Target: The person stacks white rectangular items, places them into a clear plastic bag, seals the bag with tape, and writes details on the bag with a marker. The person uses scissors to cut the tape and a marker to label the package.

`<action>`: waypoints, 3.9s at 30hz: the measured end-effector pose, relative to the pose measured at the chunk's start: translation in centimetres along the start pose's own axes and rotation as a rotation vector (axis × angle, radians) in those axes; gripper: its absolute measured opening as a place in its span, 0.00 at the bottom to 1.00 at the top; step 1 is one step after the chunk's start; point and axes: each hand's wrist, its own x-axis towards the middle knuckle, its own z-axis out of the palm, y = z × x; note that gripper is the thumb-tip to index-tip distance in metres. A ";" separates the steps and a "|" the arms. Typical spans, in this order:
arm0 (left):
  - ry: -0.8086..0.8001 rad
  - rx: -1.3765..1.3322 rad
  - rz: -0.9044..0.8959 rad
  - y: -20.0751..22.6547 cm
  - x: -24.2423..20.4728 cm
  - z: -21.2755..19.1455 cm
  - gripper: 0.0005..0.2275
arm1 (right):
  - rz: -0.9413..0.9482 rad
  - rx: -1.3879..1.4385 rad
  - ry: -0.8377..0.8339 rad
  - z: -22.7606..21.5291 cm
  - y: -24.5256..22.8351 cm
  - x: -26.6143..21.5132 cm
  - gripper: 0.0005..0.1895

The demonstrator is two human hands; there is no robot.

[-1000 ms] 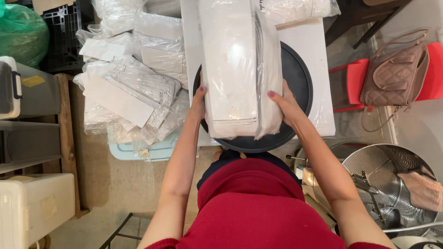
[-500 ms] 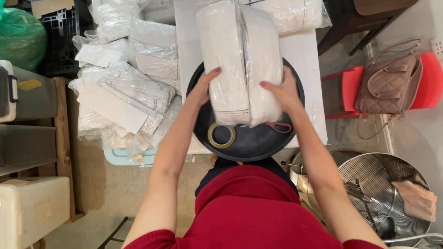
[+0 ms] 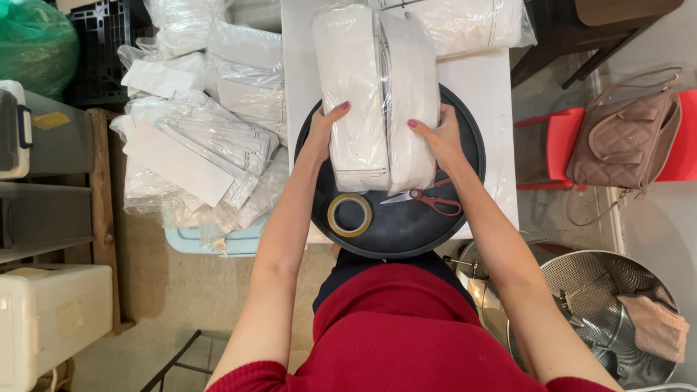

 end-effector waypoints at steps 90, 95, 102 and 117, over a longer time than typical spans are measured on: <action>0.017 1.222 0.975 -10.3 -19.1 -13.5 0.28 | 0.569 1.211 -0.804 20.2 -4.8 -22.0 0.56; 0.073 1.233 0.930 -11.7 -19.2 -14.8 0.25 | 0.593 1.129 -0.764 20.5 -4.7 -22.1 0.53; 0.142 1.208 0.794 -12.7 -21.2 -16.4 0.20 | 0.620 0.995 -0.739 21.2 -4.0 -22.0 0.50; 0.363 1.038 0.670 -17.2 -24.7 -11.5 0.13 | 0.842 0.842 -0.894 18.2 -2.7 -21.9 0.40</action>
